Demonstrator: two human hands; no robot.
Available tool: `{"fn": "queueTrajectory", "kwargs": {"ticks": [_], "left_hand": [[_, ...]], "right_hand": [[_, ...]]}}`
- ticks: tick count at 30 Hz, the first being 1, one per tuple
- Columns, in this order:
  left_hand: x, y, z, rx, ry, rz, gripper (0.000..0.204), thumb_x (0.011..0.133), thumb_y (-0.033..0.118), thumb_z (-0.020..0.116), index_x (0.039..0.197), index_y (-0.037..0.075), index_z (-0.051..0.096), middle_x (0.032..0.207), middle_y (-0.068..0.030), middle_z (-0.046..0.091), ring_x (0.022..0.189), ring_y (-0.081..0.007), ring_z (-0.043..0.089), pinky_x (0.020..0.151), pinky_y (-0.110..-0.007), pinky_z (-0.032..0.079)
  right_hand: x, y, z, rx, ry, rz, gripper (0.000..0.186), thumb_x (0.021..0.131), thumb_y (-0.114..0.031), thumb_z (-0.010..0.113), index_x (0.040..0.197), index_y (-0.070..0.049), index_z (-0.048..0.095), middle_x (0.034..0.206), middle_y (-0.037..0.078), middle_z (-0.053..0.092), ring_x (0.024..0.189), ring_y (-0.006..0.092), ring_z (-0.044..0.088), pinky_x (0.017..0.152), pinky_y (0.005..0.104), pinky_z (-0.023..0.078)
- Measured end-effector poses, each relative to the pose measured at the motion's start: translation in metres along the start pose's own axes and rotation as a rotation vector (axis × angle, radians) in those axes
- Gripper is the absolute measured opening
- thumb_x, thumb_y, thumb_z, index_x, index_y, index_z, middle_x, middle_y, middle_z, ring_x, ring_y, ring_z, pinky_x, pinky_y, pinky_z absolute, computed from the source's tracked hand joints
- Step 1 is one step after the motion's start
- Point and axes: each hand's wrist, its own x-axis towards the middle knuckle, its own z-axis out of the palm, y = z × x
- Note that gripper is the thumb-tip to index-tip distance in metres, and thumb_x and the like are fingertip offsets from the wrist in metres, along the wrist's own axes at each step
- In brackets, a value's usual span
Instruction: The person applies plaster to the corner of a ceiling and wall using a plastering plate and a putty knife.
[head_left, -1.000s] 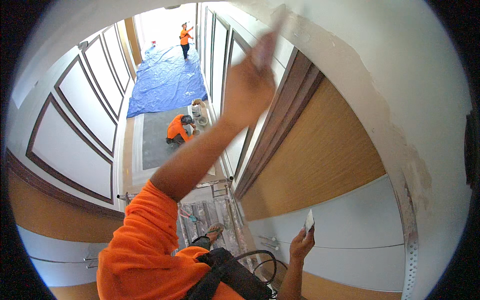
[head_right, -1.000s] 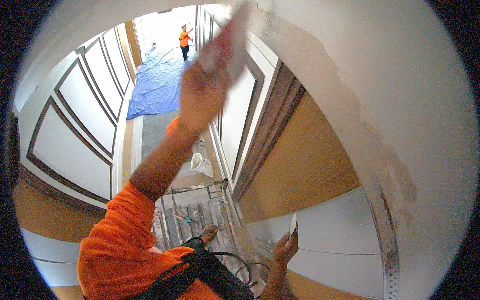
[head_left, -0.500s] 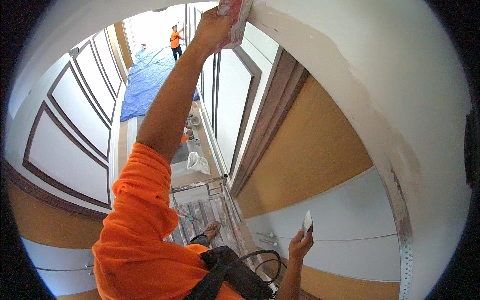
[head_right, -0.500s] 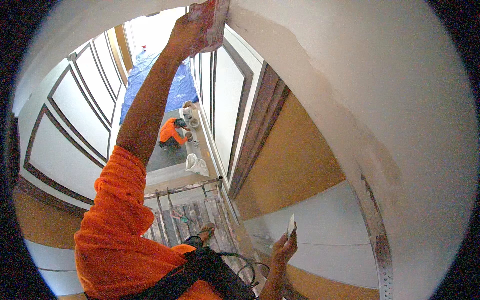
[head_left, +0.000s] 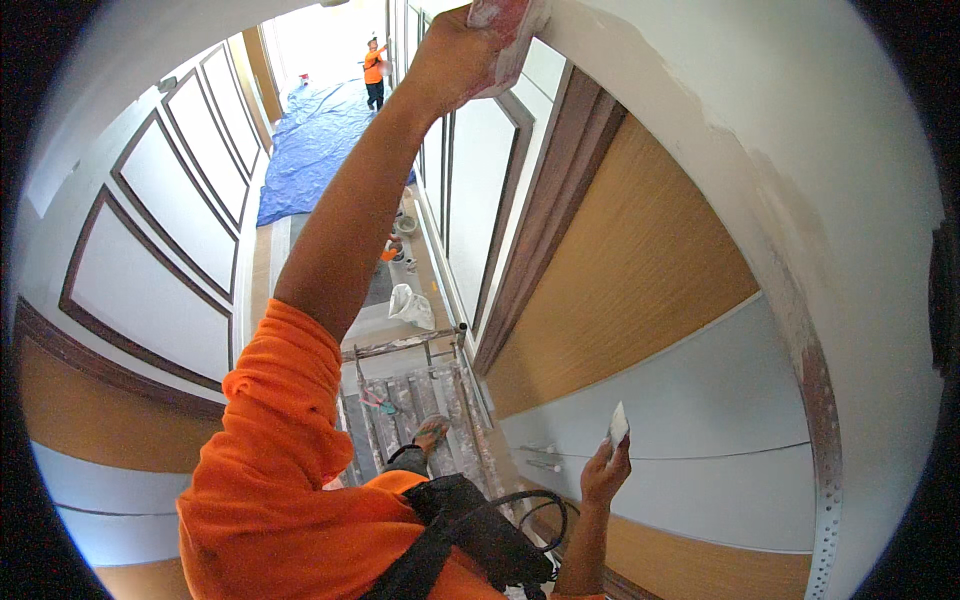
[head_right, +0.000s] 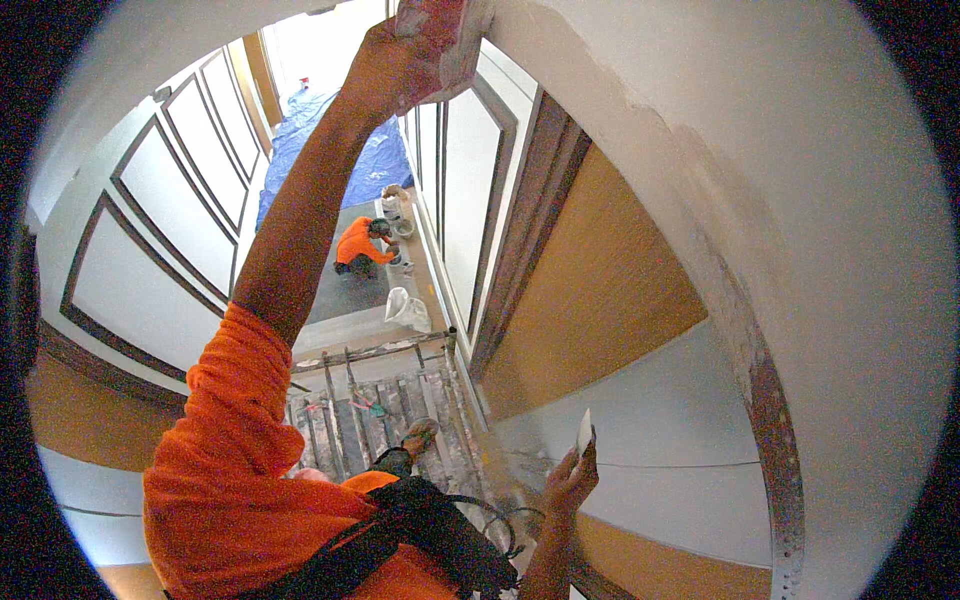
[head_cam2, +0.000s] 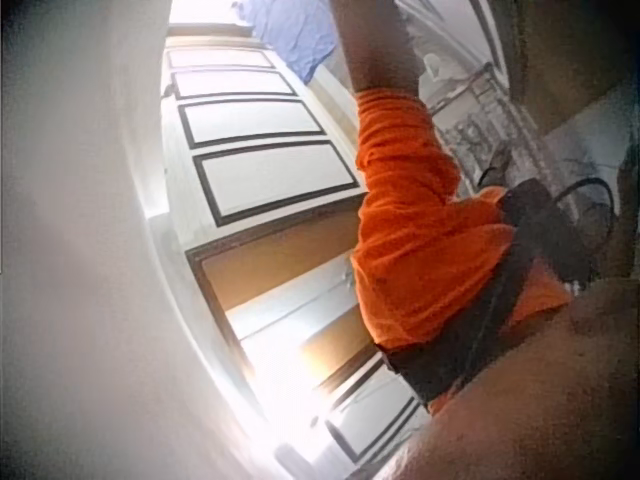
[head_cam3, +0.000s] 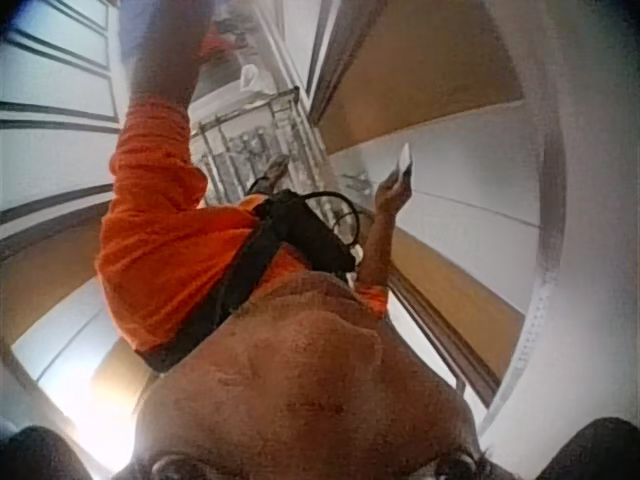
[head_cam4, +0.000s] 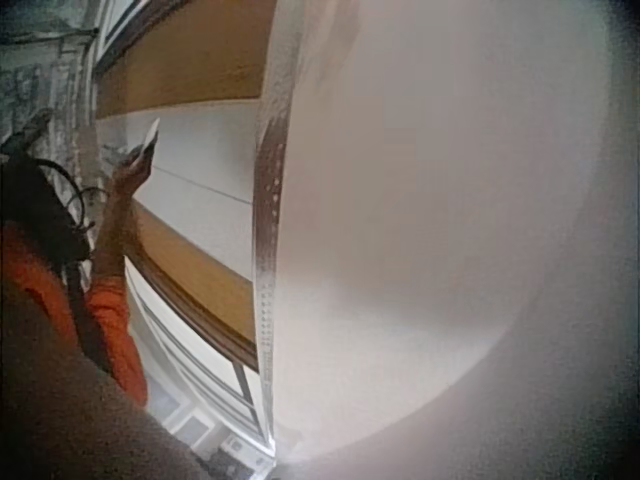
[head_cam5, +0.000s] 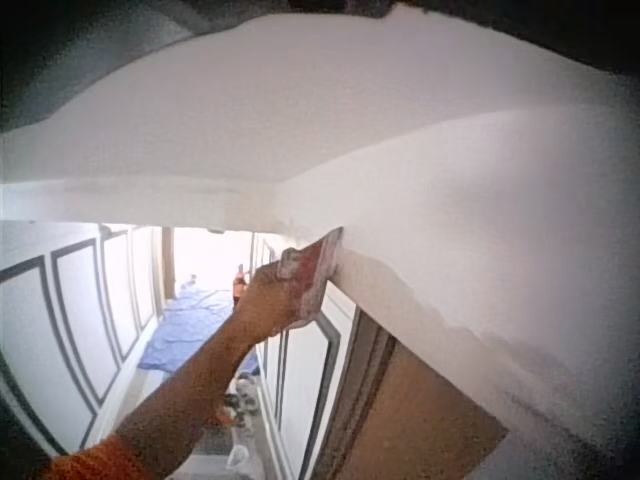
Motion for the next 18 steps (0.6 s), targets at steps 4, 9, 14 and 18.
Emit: {"fn": "queueTrajectory", "kwargs": {"ticks": [4,9,14,18], "left_hand": [[-0.018,0.005,0.012,-0.405,0.018,-0.067,0.034,0.080,0.031,0.061,0.093,0.000,0.060,0.078,-0.0086,0.062,0.061,-0.0150,0.059,0.053,-0.029,0.049],[-0.049,0.041,0.020,-0.371,0.083,0.055,0.025,0.077,0.019,0.058,0.093,-0.001,0.060,0.078,-0.0107,0.062,0.064,-0.0149,0.059,0.058,-0.028,0.049],[-0.079,0.083,0.024,-0.323,0.072,-0.009,0.030,0.079,0.013,0.047,0.105,0.002,0.059,0.064,-0.0084,0.057,0.056,-0.0126,0.050,0.056,-0.030,0.043],[-0.104,0.109,0.028,-0.396,0.089,0.048,0.039,0.077,0.007,0.044,0.114,0.008,0.057,0.077,-0.0143,0.062,0.067,-0.0190,0.059,0.066,-0.031,0.047]], "right_hand": [[-0.008,0.007,-0.009,0.020,-0.031,0.037,0.032,0.086,-0.008,0.046,0.113,0.008,0.048,0.108,0.027,0.055,0.099,0.0405,0.054,0.085,0.0402,0.044],[-0.017,0.006,-0.026,0.046,-0.033,0.051,0.032,0.086,-0.008,0.046,0.113,0.009,0.047,0.108,0.027,0.054,0.099,0.0406,0.054,0.084,0.0403,0.044],[-0.030,0.015,-0.043,0.060,-0.005,0.030,0.033,0.087,-0.009,0.045,0.114,0.009,0.046,0.109,0.027,0.054,0.099,0.0405,0.054,0.083,0.0404,0.045],[-0.037,0.013,-0.058,0.096,0.002,0.083,0.034,0.087,-0.010,0.046,0.115,0.009,0.046,0.108,0.027,0.055,0.097,0.0406,0.055,0.082,0.0403,0.045]]}}
